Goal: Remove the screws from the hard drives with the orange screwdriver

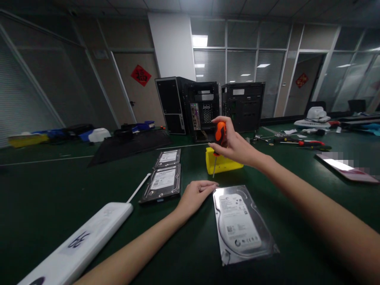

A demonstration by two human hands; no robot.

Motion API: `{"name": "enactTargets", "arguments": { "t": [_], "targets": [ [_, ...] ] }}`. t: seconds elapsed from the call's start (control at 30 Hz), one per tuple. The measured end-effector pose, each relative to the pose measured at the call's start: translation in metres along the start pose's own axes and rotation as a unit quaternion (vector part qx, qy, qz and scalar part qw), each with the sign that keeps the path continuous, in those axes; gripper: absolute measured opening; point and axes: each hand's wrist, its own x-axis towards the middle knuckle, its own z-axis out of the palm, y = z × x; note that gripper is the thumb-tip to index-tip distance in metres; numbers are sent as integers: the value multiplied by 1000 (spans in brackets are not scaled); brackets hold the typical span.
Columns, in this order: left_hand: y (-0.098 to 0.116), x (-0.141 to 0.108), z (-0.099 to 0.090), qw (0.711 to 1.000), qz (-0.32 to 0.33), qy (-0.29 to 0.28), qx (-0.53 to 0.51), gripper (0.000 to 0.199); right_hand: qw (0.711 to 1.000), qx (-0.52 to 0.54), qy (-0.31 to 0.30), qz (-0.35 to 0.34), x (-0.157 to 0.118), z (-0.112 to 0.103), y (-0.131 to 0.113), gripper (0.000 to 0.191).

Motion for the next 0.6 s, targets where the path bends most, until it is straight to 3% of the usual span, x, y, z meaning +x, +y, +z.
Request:
{"name": "enactTargets", "arguments": {
  "t": [0.13, 0.23, 0.6],
  "targets": [
    [1, -1, 0, 1000, -6, -1, 5, 37, 995, -14, -100, -23, 8, -5, -2, 45],
    [-2, 0, 0, 1000, -3, -4, 5, 38, 989, -37, -142, -21, 8, -5, -1, 42],
    [-6, 2, 1, 1000, 3, -10, -17, 33, 988, -23, -151, -19, 5, 4, 1, 36]
  ]
}}
